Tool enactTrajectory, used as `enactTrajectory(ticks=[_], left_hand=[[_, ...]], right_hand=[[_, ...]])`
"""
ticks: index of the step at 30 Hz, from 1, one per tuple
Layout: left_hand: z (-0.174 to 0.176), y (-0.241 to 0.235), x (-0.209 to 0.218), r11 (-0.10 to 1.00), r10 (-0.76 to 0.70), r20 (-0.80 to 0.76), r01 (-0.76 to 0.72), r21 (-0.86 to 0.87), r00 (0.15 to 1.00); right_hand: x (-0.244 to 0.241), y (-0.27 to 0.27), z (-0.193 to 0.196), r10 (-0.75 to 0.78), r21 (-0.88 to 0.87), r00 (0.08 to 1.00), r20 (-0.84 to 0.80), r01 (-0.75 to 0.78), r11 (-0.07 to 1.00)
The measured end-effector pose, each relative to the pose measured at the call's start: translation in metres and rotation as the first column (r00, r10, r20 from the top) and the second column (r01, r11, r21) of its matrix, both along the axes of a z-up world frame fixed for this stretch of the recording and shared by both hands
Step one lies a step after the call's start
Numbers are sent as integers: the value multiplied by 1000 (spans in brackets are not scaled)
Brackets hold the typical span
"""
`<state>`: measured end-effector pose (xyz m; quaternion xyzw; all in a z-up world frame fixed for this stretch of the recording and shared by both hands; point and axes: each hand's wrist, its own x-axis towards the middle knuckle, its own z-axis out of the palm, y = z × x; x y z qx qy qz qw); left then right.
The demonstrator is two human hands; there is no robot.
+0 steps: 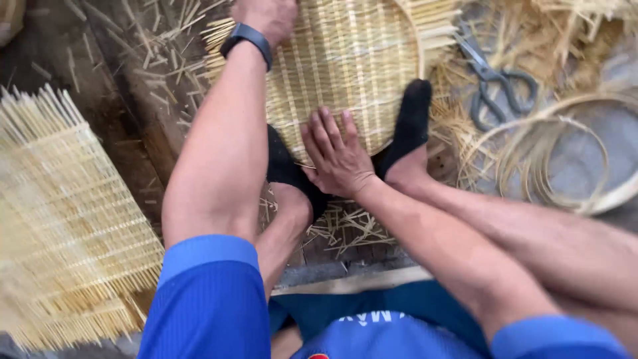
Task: The person sits on the floor of a bamboo workshop and trims bamboo strips with scissors over a round wooden form, fitting the strips around a woven bamboo disc. They press the woven disc into place, bend a thin bamboo rim around it, and set the finished woven piece aside with completed baskets.
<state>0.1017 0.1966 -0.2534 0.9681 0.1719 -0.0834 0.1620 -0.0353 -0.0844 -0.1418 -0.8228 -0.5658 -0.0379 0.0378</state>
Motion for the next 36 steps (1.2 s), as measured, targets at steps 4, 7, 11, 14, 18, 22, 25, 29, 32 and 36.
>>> enactTrajectory(ticks=[4, 7, 11, 14, 18, 22, 25, 29, 32, 36], left_hand=[[53, -9, -8, 969, 188, 288, -130, -211, 939], [60, -21, -16, 988, 83, 481, -10, -151, 873], [92, -25, -17, 990, -94, 598, 140, -31, 796], [79, -20, -1, 966, 127, 252, -61, -252, 959], [59, -21, 1, 948, 123, 156, -70, -310, 980], [56, -1, 26, 801, 275, 8, -225, -555, 961], [21, 4, 25, 640, 265, 56, -132, -757, 963], [59, -5, 26, 561, 331, -136, -310, -767, 934], [59, -5, 29, 566, 319, -206, -360, -742, 925], [35, 5, 30, 505, 353, -220, -383, -773, 909]], right_hand=[[81, 8, -17, 63, 217, 941, -334, 11, 976], [157, 37, 43, 56, 392, 991, -121, -5, 920], [239, 66, 1, 67, 391, 953, -296, 57, 918], [249, 68, -27, -27, 313, 835, -549, 235, 920], [254, 61, -46, -92, 227, 819, -567, 262, 938], [249, 45, 2, -211, 127, 702, -681, 396, 909], [246, 26, -21, -294, 80, 624, -724, 500, 863], [252, 11, -52, -210, 44, 342, -916, 605, 795], [249, 17, -39, -372, -129, 267, -889, 635, 762], [260, 56, -44, -179, 218, 726, -664, 417, 883]])
